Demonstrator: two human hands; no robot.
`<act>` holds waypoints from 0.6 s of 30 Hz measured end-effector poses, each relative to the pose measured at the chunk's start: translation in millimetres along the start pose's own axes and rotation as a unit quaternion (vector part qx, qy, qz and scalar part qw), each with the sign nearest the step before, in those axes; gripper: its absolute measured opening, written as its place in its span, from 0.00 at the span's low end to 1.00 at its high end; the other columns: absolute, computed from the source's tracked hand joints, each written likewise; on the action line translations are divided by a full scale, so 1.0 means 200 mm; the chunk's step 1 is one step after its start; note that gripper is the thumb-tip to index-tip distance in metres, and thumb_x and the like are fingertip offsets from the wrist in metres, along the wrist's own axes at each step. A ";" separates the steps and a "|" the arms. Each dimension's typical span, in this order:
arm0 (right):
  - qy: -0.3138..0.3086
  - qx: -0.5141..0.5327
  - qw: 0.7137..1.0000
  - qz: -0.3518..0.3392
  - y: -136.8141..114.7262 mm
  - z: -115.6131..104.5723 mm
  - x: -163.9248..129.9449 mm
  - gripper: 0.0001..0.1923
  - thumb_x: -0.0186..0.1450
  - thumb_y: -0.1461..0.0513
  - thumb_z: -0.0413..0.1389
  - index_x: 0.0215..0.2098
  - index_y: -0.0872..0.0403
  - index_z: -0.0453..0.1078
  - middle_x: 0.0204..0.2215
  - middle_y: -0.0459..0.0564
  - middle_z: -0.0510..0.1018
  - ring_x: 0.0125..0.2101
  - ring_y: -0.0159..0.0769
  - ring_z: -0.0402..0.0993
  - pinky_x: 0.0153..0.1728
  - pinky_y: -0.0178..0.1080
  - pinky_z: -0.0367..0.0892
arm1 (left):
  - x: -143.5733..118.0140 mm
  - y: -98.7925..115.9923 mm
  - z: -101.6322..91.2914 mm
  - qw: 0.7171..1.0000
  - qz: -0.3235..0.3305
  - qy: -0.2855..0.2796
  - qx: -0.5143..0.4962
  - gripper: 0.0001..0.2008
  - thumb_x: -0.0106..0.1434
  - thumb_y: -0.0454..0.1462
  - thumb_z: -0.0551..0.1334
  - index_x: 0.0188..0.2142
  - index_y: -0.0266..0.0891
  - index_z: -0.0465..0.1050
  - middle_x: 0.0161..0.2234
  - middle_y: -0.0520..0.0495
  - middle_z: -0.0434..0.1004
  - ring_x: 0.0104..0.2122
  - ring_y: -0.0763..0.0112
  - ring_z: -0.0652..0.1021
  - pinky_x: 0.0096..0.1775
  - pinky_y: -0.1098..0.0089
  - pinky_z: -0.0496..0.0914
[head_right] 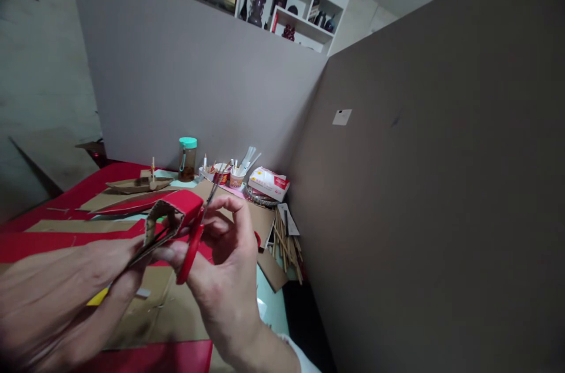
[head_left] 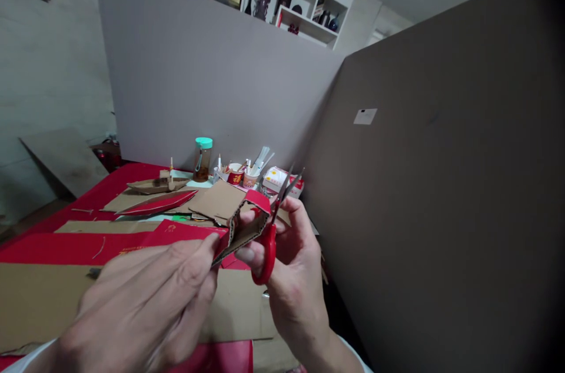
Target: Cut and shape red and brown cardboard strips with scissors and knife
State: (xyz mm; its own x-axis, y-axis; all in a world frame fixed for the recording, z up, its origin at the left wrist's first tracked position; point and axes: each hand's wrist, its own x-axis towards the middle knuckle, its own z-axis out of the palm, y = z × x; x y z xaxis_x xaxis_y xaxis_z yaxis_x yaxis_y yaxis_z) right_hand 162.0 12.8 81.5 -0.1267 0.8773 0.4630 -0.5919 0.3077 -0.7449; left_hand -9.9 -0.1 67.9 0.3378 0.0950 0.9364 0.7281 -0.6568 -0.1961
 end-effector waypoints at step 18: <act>0.013 -0.011 1.000 0.011 -0.01 -0.01 -0.02 0.26 0.57 0.65 0.75 0.47 0.48 0.68 0.35 0.42 0.84 0.35 0.28 0.82 0.43 0.30 0.77 | -0.17 -0.01 -0.02 0.995 -0.060 -0.075 -0.022 0.35 0.68 0.24 0.62 0.71 0.47 0.64 0.46 0.48 0.88 0.46 0.60 0.86 0.54 0.60 0.76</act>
State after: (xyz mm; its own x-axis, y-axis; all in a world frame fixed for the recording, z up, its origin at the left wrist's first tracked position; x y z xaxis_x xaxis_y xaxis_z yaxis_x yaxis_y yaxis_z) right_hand 165.6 9.4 79.7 -0.1185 0.8935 0.4331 -0.5719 0.2952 -0.7654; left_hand -25.2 -5.3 36.6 0.3371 0.2825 0.8981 0.7429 -0.6658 -0.0694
